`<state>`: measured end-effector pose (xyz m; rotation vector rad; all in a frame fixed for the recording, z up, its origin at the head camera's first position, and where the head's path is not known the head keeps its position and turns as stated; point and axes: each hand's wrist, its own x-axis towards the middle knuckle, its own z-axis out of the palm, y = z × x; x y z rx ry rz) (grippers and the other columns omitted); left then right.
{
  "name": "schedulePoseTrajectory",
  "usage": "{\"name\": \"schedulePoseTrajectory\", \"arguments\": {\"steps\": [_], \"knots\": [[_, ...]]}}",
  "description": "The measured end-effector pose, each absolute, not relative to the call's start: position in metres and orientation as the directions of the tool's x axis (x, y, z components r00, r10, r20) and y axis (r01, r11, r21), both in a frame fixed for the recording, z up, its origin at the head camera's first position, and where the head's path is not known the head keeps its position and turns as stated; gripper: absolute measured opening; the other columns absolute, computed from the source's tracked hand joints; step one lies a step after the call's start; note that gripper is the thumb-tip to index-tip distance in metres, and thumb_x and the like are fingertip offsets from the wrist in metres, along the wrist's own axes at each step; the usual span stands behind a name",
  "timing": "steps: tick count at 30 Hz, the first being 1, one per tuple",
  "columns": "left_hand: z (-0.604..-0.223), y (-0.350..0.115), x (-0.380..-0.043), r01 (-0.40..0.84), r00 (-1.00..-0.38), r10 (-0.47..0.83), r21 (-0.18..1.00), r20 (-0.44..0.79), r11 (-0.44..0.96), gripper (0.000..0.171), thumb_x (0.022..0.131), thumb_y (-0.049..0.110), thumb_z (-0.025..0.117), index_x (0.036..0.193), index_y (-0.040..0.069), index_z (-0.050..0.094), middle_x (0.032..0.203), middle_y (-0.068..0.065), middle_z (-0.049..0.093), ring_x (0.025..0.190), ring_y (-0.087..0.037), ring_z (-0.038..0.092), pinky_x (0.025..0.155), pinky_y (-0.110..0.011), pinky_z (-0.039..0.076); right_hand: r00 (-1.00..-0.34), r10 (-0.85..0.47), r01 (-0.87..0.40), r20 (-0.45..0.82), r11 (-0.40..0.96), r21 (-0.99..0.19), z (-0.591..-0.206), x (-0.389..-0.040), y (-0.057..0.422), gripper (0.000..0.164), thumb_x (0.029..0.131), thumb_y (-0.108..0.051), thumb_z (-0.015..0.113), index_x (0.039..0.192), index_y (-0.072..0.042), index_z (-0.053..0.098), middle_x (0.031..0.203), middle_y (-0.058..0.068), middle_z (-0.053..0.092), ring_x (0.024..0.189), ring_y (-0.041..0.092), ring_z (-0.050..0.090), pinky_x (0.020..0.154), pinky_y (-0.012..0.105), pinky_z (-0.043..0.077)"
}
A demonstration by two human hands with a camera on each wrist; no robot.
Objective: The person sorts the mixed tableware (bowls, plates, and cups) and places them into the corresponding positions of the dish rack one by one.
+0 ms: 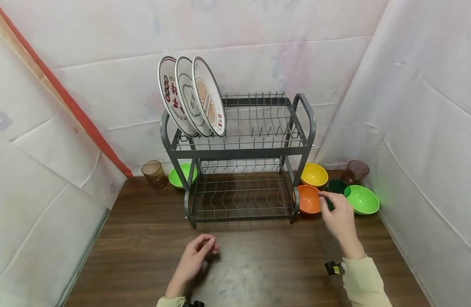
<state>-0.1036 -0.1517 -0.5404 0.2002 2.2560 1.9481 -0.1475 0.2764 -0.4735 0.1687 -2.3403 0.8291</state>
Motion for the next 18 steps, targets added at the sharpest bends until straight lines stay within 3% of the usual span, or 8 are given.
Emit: {"name": "schedulePoseTrajectory", "arguments": {"steps": [3, 6, 12, 18], "knots": [[-0.543, -0.142, -0.101, 0.006, -0.965, 0.260, 0.993, -0.026, 0.120, 0.028, 0.102, 0.013, 0.056, 0.111, -0.013, 0.060, 0.094, -0.019, 0.069, 0.083, -0.032, 0.068, 0.079, -0.039, 0.056, -0.801, 0.145, -0.244, 0.581, 0.807, -0.537, -0.483, -0.154, 0.297, 0.021, 0.092, 0.000, 0.065, 0.112, 0.003, 0.070, 0.111, 0.023, 0.067, 0.106, 0.043, 0.055, 0.092, 0.058, 0.041], [-0.545, -0.136, -0.100, -0.001, -0.957, 0.286, 0.992, -0.037, 0.126, 0.031, 0.103, 0.017, 0.055, 0.111, -0.012, 0.060, 0.093, -0.018, 0.069, 0.083, -0.031, 0.068, 0.078, -0.039, 0.056, -0.809, 0.160, -0.197, 0.565, 0.832, -0.518, -0.490, -0.160, 0.311, 0.027, 0.089, 0.003, 0.065, 0.116, 0.005, 0.068, 0.118, 0.027, 0.064, 0.112, 0.049, 0.051, 0.097, 0.062, 0.037], [-0.545, -0.130, -0.097, -0.008, -0.953, 0.298, 0.990, -0.051, 0.143, 0.032, 0.103, 0.020, 0.055, 0.111, -0.011, 0.061, 0.092, -0.016, 0.070, 0.084, -0.036, 0.068, 0.078, -0.038, 0.056, -0.829, 0.155, -0.125, 0.537, 0.885, -0.448, -0.498, -0.163, 0.324, 0.029, 0.086, 0.007, 0.065, 0.115, 0.008, 0.066, 0.111, 0.031, 0.064, 0.105, 0.051, 0.050, 0.094, 0.061, 0.038], [-0.543, -0.130, -0.097, -0.024, -0.954, 0.293, 0.991, -0.063, 0.133, 0.033, 0.103, 0.020, 0.055, 0.113, -0.011, 0.061, 0.093, -0.016, 0.070, 0.085, -0.036, 0.068, 0.080, -0.039, 0.056, -0.823, 0.117, -0.129, 0.556, 0.914, -0.384, -0.501, -0.165, 0.327, 0.022, 0.084, 0.007, 0.067, 0.107, 0.007, 0.069, 0.100, 0.029, 0.067, 0.097, 0.050, 0.054, 0.093, 0.059, 0.038]]}}
